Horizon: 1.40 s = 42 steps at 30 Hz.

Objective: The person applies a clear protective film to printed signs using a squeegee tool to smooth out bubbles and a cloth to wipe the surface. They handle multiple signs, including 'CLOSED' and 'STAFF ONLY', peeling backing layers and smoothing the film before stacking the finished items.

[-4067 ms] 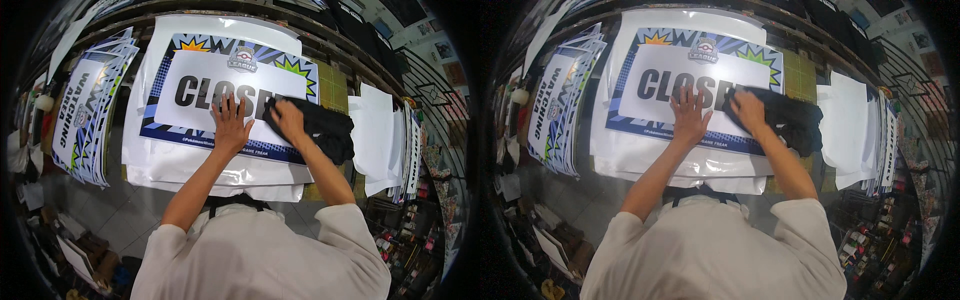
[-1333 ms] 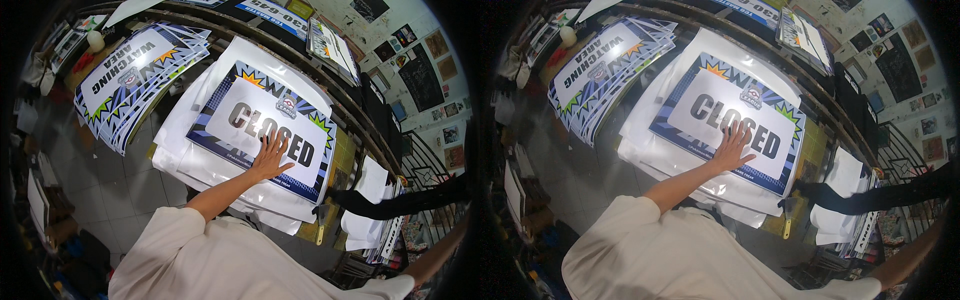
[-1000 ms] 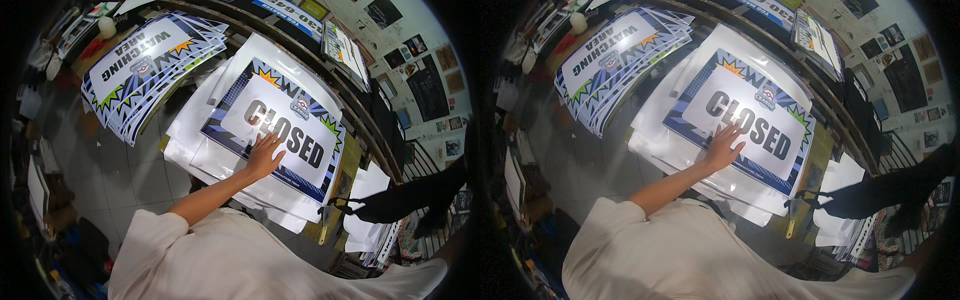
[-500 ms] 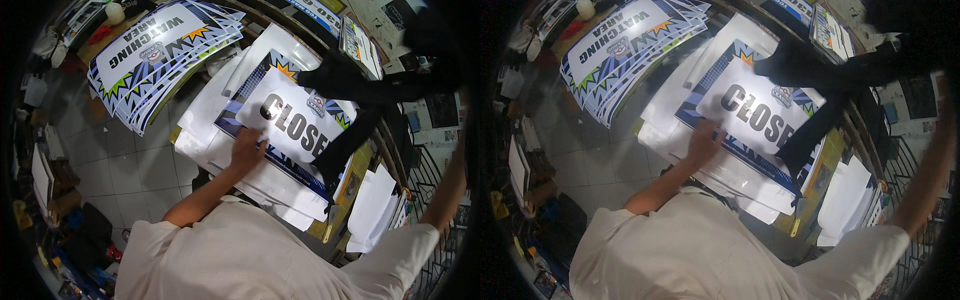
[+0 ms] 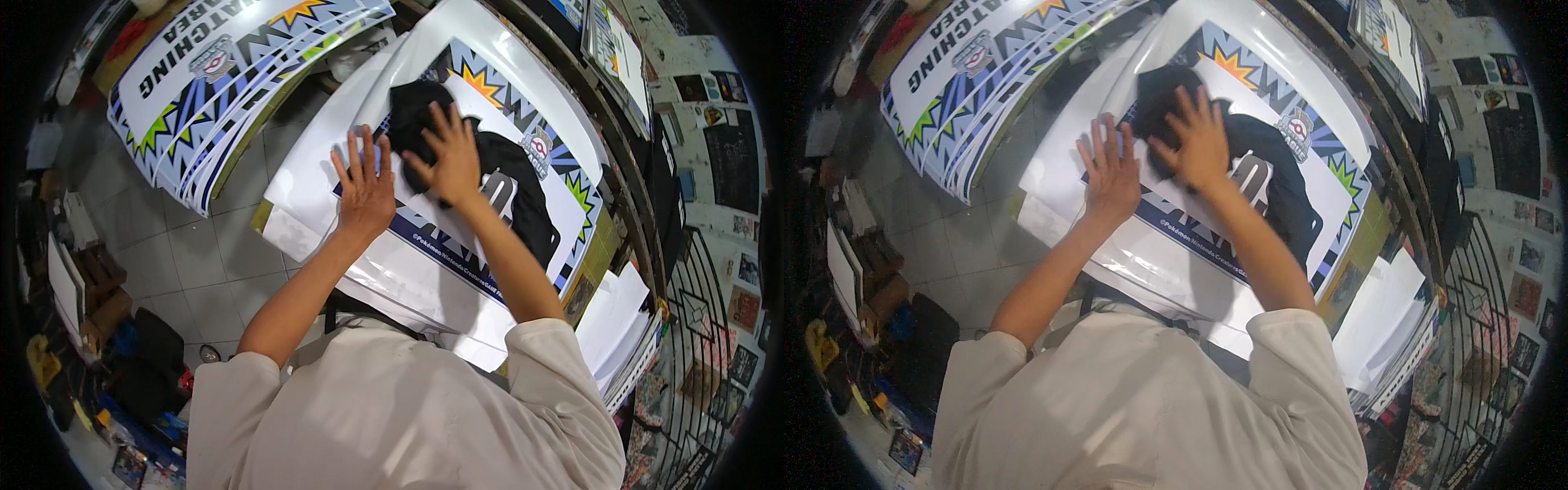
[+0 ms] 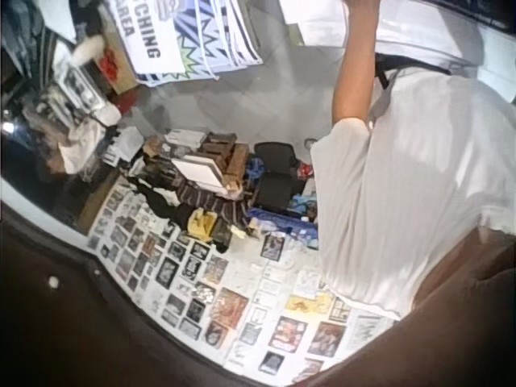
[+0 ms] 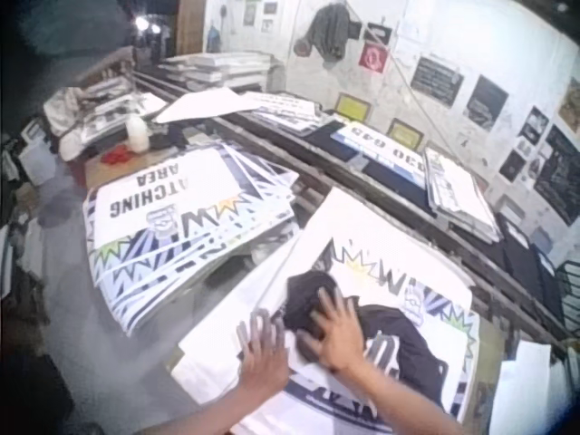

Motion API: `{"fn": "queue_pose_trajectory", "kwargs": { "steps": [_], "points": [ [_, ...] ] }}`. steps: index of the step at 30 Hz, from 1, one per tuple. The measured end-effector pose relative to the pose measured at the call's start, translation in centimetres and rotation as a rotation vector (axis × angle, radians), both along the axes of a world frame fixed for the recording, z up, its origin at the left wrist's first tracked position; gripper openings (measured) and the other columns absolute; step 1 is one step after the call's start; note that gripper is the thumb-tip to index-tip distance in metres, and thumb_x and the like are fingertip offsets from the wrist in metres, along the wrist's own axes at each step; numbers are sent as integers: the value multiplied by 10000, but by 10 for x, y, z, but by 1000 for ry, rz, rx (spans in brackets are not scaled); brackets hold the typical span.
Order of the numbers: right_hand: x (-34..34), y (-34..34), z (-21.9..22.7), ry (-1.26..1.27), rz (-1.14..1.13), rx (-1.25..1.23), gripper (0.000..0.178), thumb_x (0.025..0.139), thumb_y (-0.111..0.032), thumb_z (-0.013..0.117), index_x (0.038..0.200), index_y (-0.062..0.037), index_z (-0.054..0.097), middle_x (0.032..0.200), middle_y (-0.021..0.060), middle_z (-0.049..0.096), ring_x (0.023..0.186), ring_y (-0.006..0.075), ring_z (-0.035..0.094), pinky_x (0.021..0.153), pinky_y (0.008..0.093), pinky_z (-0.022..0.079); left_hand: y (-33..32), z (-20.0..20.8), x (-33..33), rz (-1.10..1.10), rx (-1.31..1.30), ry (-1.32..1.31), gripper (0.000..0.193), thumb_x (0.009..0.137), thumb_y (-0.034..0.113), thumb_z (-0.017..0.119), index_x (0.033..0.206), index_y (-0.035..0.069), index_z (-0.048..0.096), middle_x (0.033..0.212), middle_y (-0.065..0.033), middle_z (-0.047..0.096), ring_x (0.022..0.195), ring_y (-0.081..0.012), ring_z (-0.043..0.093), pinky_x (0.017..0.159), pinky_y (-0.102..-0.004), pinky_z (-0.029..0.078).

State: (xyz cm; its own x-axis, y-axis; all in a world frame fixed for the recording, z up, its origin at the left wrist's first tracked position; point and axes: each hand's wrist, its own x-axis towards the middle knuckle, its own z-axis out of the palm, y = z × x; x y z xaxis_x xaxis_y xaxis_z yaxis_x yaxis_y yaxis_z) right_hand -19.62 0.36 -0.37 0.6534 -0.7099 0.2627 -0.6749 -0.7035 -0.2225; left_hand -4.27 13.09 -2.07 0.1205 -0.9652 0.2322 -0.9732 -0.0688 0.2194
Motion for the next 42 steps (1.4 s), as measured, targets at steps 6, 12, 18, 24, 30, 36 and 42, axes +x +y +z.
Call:
{"fn": "queue_pose_trajectory", "kwargs": {
  "steps": [6, 12, 18, 24, 30, 36, 42],
  "points": [
    [-123, 46, -5, 115, -300, 38, 390, 734, -180, 806, 1103, -79, 730, 1577, 113, 454, 1511, 401, 308, 1213, 588, 250, 6, -5, 2, -38, 29, 63, 773, 978, 180, 534, 1580, -93, 132, 1636, -370, 84, 1513, -571, 52, 1183, -720, 38],
    [-4, 31, -6, -35, -266, -6, 435, 739, -256, 796, 1117, -54, 719, 1536, 168, 471, 1420, 432, 415, 1165, 592, 323, -1, -12, -1, -58, -23, 195, 838, 1007, 322, 533, 1580, -106, 95, 1640, -370, 61, 1516, -567, 39, 1176, -724, 43],
    [-138, 99, -5, 63, -556, 292, 442, 808, -303, 779, 1137, -12, 726, 1594, 201, 382, 1483, 421, 331, 1184, 552, 307, 0, -7, 4, -75, 31, 198, 1040, 962, 590, 544, 1586, -102, 84, 1636, -382, 59, 1519, -563, 25, 1180, -711, 6],
    [-56, 91, 10, 76, -348, 142, 450, 787, -289, 775, 1124, 5, 723, 1624, 173, 347, 1517, 414, 268, 1209, 604, 231, -2, -1, 3, -118, 75, 196, 1067, 954, 680, 459, 1575, -120, 126, 1629, -395, 64, 1511, -578, 32, 1186, -701, 4],
    [40, -35, -9, -38, -213, -47, 548, 821, -428, 789, 1240, -88, 692, 1492, 183, 502, 1407, 436, 426, 1167, 565, 326, 0, -1, 8, -116, 160, 120, 1104, 946, 747, 371, 1575, -122, 113, 1628, -392, 67, 1507, -581, 29, 1190, -698, 44],
    [-63, -135, -24, 42, -608, -179, 644, 943, -570, 604, 1230, -2, 708, 1508, 195, 499, 1424, 403, 413, 1188, 537, 292, -9, 9, 2, -94, 191, 101, 1084, 925, 723, 480, 1593, -72, 170, 1644, -359, 83, 1521, -546, 54, 1198, -672, 80],
    [-30, -17, -20, 18, -399, -105, 509, 876, -416, 739, 1112, 35, 736, 1529, 202, 467, 1448, 447, 370, 1166, 604, 299, -6, 2, -3, -72, 199, 109, 1076, 919, 721, 492, 1598, -56, 187, 1662, -327, 75, 1531, -523, 60, 1205, -658, 68]
  ]
}}
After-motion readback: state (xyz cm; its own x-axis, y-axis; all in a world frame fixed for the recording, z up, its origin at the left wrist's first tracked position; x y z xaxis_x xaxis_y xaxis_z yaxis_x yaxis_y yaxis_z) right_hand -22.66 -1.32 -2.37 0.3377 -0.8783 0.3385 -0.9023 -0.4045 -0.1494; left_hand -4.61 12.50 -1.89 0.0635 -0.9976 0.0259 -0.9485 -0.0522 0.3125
